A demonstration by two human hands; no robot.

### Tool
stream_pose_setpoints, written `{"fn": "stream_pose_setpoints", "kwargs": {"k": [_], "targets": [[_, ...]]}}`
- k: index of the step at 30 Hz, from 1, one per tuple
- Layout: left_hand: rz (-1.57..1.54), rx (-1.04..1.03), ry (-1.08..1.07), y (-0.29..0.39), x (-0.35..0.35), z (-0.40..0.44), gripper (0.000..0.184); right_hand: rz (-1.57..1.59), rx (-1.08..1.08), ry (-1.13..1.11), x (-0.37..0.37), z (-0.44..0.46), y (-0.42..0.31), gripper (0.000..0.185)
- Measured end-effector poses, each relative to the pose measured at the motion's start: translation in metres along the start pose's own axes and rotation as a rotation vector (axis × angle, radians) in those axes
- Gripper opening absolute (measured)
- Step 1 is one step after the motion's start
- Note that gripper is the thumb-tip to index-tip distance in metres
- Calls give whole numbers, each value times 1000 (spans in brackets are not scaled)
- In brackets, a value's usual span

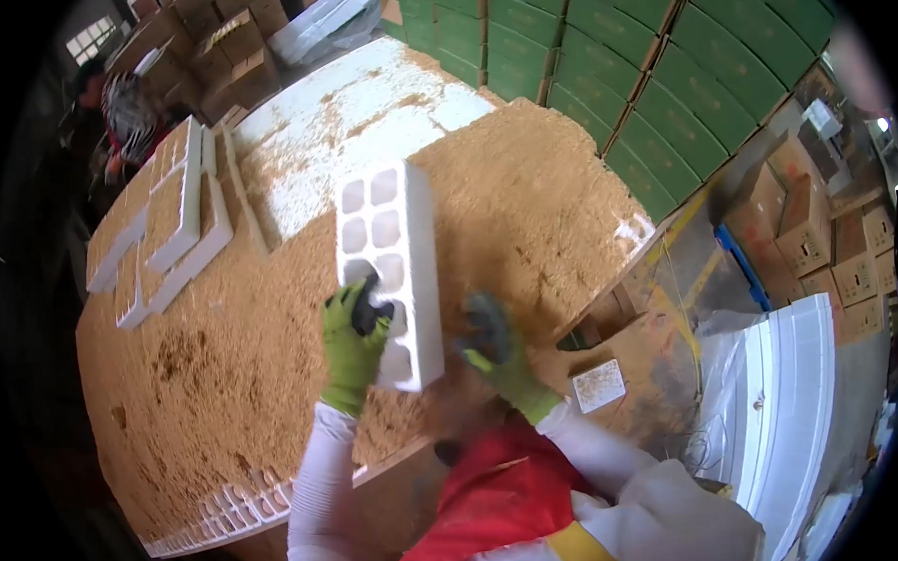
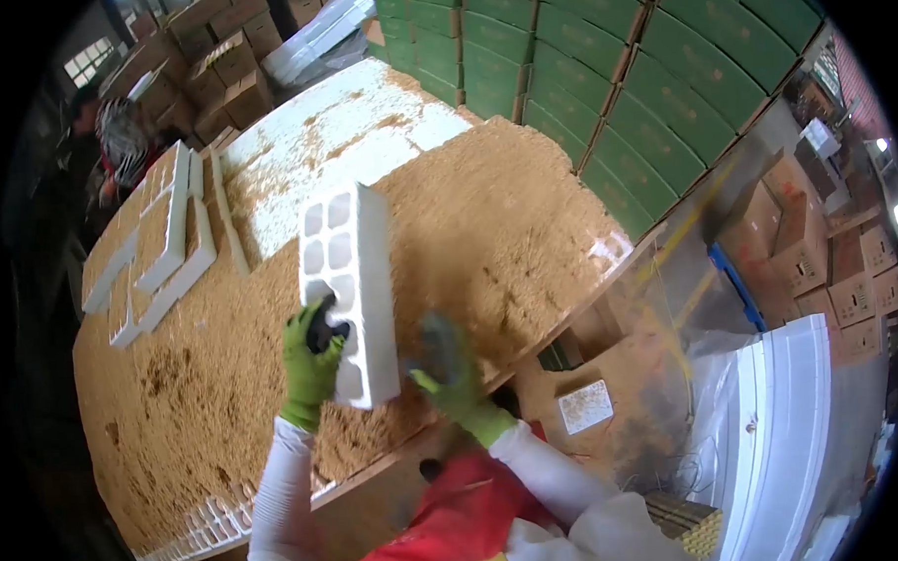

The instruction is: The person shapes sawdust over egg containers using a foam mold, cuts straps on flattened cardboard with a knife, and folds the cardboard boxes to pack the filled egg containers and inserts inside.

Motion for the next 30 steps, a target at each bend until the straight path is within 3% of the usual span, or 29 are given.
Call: {"fn": "stream_pose_setpoints", "kwargs": {"k": [2, 4, 6, 8, 10, 12, 13, 16, 18, 20, 21, 26, 28, 29, 30], "targets": [[147, -104, 79, 16, -31, 62, 50, -184, 133, 212, 88, 22, 7, 64], [295, -157, 141, 43, -84, 132, 44, -413, 117, 460, 190, 37, 16, 56], [364, -126, 88, 79, -155, 202, 37, -542, 175, 670, 280, 40, 21, 50], [397, -76, 106, 103, -227, 261, 29, -820, 174, 676, 357, 36, 45, 51], [465, -46, 27, 117, -301, 297, 25, -390, 188, 842, 410, 30, 94, 53], [534, -105, -32, 145, -356, 291, 25, -380, 190, 818, 418, 46, 107, 53], [528, -38, -167, 148, -368, 281, 24, -366, 186, 810, 414, 53, 113, 54], [471, -131, -277, 167, -366, 240, 30, -852, 138, 864, 390, 57, 100, 55], [458, -138, -357, 177, -366, 223, 35, -999, -12, 775, 382, 57, 100, 56], [422, -231, -415, 189, -366, 210, 35, -763, 27, 816, 379, 63, 100, 55], [484, -181, -476, 185, -370, 207, 35, -677, 97, 855, 379, 65, 100, 56], [320, -337, -627, 197, -368, 157, 35, -644, 1, 736, 389, 53, 108, 56], [305, -424, -628, 209, -361, 126, 35, -458, -13, 692, 389, 53, 98, 57], [412, -374, -672, 207, -367, 113, 34, -275, -19, 687, 393, 49, 103, 56], [318, -505, -635, 208, -365, 95, 33, -93, -21, 672, 401, 45, 110, 54]]}}
Point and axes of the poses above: each hand's wrist, its own z-axis towards the middle knuckle, its own x-axis out of the back of the hand, y = z × x, the point moved 9 cm from there along z, towards the middle knuckle, and after that the axes turned 15 degrees about x, right-handed, at the moved point
